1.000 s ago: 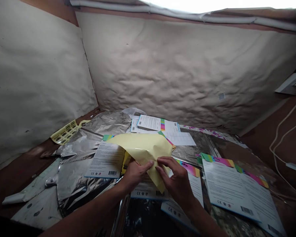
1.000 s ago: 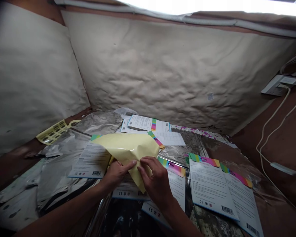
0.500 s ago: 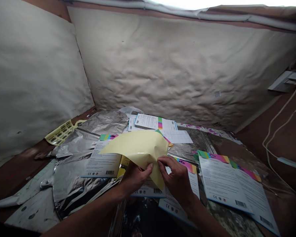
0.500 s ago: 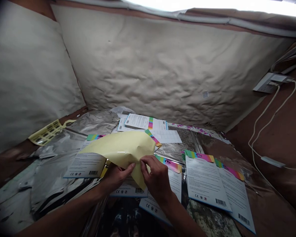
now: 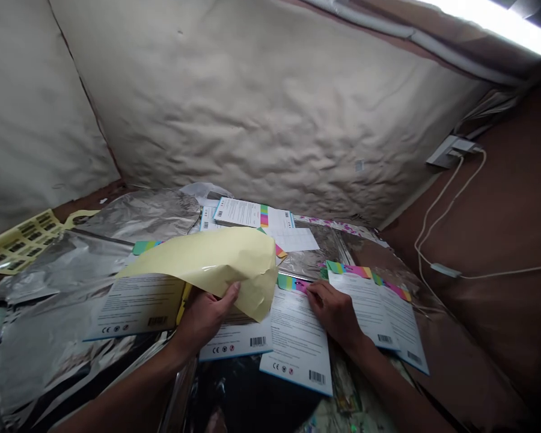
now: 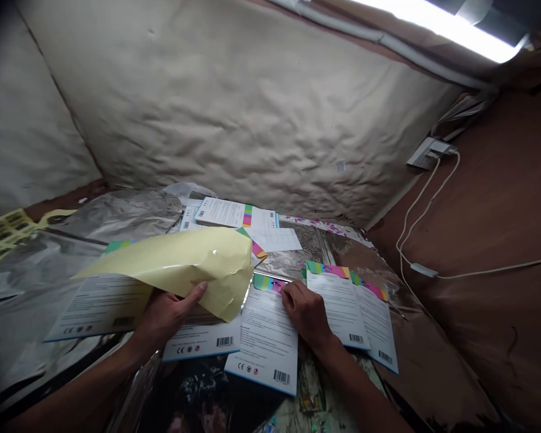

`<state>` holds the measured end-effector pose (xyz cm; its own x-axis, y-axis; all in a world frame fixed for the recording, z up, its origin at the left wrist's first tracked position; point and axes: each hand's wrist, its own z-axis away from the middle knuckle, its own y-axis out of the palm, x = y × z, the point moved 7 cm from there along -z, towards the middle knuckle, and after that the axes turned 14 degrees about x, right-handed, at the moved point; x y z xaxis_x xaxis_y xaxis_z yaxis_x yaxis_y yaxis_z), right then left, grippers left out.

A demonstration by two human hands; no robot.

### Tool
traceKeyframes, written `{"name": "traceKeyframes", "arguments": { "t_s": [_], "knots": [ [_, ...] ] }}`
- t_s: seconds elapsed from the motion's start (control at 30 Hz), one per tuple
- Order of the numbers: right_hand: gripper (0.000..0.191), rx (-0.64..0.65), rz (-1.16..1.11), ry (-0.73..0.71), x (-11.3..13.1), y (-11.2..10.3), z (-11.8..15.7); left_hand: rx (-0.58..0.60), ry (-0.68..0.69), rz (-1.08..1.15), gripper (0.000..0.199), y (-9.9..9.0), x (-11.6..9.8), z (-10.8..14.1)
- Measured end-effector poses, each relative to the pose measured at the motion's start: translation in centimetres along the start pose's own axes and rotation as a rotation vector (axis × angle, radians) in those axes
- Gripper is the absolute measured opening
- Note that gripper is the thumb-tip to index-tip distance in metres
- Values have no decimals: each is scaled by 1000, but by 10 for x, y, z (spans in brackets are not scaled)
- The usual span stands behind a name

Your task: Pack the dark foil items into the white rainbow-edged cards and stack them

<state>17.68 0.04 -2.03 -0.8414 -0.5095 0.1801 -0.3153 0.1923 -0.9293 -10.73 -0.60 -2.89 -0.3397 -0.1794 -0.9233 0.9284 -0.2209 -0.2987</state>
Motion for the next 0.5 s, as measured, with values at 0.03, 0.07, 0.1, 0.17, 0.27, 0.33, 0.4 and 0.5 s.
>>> {"name": "traceKeyframes", "arguments": {
  "t_s": [0.03, 0.07, 0.1, 0.17, 0.27, 0.33, 0.4, 0.5],
  "knots": [
    [16, 6, 24, -4, 1, 4, 0, -6, 3, 5, 53, 0, 1, -1],
    [17, 14, 46, -8, 3, 7, 0, -12, 11, 13, 53, 0, 1, -1],
    [17, 23, 67, -11, 5, 8, 0, -19, 25, 21, 52, -1, 1, -2],
    [17, 44, 99, -12, 7, 10, 0, -31, 47, 27, 50, -2, 0, -3],
    [17, 63, 115, -9, 7, 9, -1, -40, 41, 6, 45, -3, -2, -2],
    [17, 90, 109, -4, 6, 8, -3, -57, 39, 7, 42, -4, -2, -2],
    [19, 156, 100, -6, 8, 7, -4, -77, 24, 21, 42, -6, -1, -1],
    [20, 297, 91, -8, 16, 7, -3, -92, 23, 43, 42, -7, -2, -1]
  ]
}}
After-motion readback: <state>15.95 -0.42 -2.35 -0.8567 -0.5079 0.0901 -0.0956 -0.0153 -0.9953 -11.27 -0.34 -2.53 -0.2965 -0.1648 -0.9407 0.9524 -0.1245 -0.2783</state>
